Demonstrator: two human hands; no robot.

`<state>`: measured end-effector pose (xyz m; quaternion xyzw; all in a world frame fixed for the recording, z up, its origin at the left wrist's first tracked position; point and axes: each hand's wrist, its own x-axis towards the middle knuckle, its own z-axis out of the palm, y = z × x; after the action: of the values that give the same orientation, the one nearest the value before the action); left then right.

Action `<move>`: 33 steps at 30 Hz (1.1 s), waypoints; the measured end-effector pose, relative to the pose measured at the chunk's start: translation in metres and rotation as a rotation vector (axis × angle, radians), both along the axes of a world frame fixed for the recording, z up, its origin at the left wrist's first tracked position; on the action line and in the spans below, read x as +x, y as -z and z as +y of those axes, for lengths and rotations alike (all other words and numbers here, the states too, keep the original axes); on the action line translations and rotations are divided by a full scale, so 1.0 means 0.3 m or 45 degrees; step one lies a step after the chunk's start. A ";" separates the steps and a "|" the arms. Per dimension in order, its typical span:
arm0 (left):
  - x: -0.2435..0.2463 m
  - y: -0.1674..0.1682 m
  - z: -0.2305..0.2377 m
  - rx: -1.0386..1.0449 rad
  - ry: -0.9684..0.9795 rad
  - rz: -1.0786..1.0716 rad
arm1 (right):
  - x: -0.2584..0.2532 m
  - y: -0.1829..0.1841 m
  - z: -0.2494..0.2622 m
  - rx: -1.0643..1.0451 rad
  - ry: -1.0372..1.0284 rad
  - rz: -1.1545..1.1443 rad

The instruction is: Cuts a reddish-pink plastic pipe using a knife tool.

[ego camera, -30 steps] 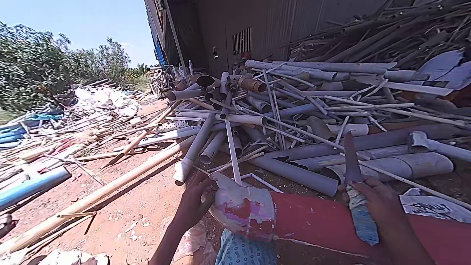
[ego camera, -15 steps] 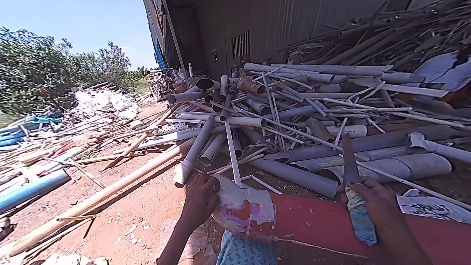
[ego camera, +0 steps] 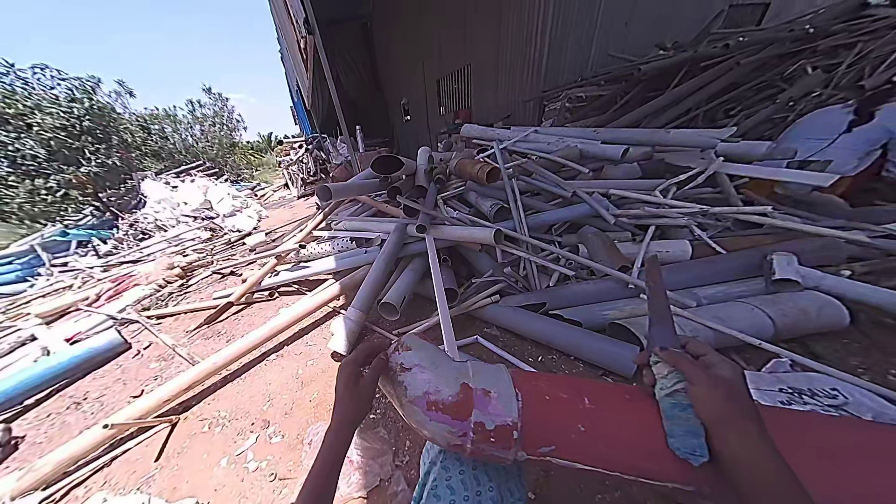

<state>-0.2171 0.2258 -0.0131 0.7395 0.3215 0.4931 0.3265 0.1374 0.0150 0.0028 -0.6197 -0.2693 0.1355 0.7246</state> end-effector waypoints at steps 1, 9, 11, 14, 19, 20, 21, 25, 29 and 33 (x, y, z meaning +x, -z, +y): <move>0.003 -0.004 -0.003 -0.056 0.051 -0.031 | -0.002 -0.002 0.001 -0.004 0.001 -0.003; 0.019 -0.003 0.002 -0.067 0.076 0.016 | -0.011 -0.012 -0.001 0.004 0.002 0.026; 0.018 0.014 0.002 0.185 -0.025 0.151 | -0.012 -0.013 -0.002 0.000 0.006 0.025; 0.030 0.021 -0.017 0.458 -0.091 0.197 | -0.010 -0.010 -0.004 -0.016 -0.004 0.006; 0.052 0.004 -0.055 0.554 -0.063 0.173 | -0.009 -0.010 -0.005 -0.003 0.001 -0.001; 0.055 0.000 -0.061 0.564 -0.048 0.175 | -0.007 -0.008 -0.004 -0.002 -0.002 0.001; 0.058 -0.004 -0.068 0.579 -0.026 0.181 | -0.004 -0.005 -0.004 0.003 -0.005 0.008; 0.076 -0.012 -0.101 0.662 0.060 0.241 | 0.000 -0.001 -0.001 0.017 -0.005 0.014; 0.068 -0.004 -0.099 0.652 -0.197 0.194 | 0.000 -0.002 0.000 0.004 0.003 0.017; 0.012 0.000 -0.050 0.564 -0.377 0.224 | 0.000 0.002 0.000 0.021 -0.001 0.028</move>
<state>-0.2135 0.2109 -0.0130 0.7778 0.3375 0.5276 0.0523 0.1375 0.0150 0.0024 -0.6120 -0.2627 0.1404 0.7327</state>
